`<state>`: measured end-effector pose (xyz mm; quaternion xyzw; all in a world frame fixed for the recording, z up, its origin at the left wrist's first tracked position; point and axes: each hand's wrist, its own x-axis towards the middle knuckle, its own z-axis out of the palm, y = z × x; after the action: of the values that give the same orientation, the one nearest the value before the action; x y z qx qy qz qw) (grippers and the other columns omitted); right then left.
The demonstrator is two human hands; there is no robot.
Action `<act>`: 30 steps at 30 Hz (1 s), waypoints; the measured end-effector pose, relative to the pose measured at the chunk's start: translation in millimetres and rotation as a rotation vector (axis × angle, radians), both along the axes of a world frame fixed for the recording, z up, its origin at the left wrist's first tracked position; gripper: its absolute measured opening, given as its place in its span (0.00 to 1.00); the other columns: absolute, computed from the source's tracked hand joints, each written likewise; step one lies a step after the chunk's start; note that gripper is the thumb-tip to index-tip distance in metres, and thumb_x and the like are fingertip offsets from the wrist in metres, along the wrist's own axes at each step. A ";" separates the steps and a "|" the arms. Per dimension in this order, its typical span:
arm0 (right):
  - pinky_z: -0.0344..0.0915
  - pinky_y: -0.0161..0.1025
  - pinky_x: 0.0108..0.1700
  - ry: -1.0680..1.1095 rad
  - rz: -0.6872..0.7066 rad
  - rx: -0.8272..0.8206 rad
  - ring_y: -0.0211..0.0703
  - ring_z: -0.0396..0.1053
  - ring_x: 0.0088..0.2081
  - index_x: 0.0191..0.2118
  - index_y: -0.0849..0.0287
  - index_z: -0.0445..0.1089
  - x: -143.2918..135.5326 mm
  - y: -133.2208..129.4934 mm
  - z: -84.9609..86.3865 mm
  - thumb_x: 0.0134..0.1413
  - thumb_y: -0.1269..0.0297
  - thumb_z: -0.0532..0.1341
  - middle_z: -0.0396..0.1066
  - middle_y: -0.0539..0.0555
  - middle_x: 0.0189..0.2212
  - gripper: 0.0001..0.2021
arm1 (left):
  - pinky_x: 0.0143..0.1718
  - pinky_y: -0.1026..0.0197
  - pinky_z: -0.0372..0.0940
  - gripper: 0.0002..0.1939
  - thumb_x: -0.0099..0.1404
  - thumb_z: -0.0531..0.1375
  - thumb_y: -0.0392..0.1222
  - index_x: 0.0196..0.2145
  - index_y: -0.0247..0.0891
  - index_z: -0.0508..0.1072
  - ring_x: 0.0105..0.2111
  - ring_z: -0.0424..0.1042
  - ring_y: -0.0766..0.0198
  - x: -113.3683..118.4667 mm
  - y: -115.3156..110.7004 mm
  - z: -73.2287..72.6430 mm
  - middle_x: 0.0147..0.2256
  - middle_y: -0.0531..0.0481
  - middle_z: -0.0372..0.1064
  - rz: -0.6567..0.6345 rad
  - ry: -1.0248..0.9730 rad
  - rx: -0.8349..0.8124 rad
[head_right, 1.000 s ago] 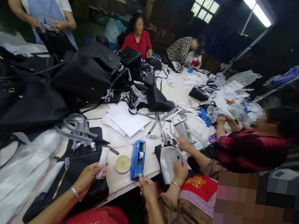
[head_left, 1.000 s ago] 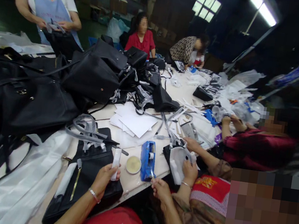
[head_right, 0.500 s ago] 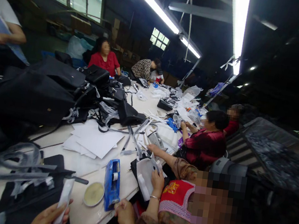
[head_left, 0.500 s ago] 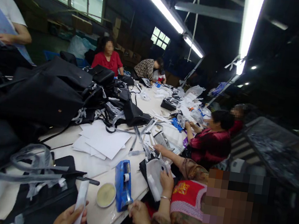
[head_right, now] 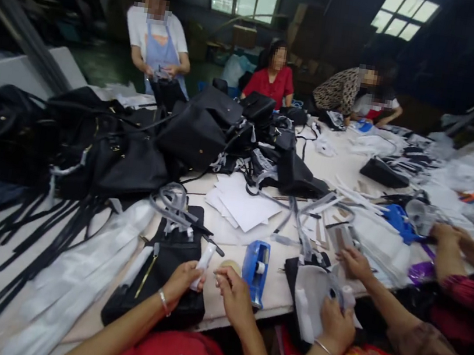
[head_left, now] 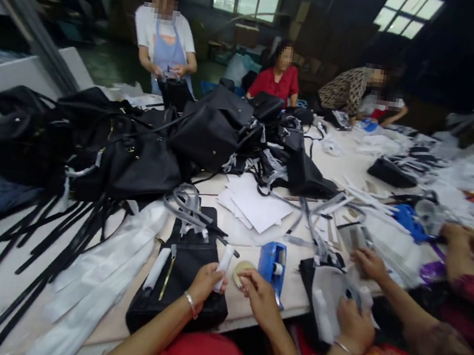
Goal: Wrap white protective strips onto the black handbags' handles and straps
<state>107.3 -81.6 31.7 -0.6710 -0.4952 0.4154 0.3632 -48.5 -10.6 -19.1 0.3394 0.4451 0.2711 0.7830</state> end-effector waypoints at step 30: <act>0.57 0.33 0.32 -0.101 0.303 -0.007 0.38 0.66 0.27 0.52 0.57 0.55 12.5 64.6 -30.3 0.52 0.67 0.55 0.66 0.45 0.24 0.20 | 0.19 0.69 0.55 0.19 0.55 0.60 0.55 0.33 0.35 0.65 0.17 0.63 0.70 7.4 4.9 14.0 0.20 0.54 0.66 -0.062 0.070 0.066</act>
<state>119.8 -17.0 1.3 -0.6099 -0.6069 0.4331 0.2685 -41.1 -5.7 -5.1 0.3881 0.4524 0.2493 0.7633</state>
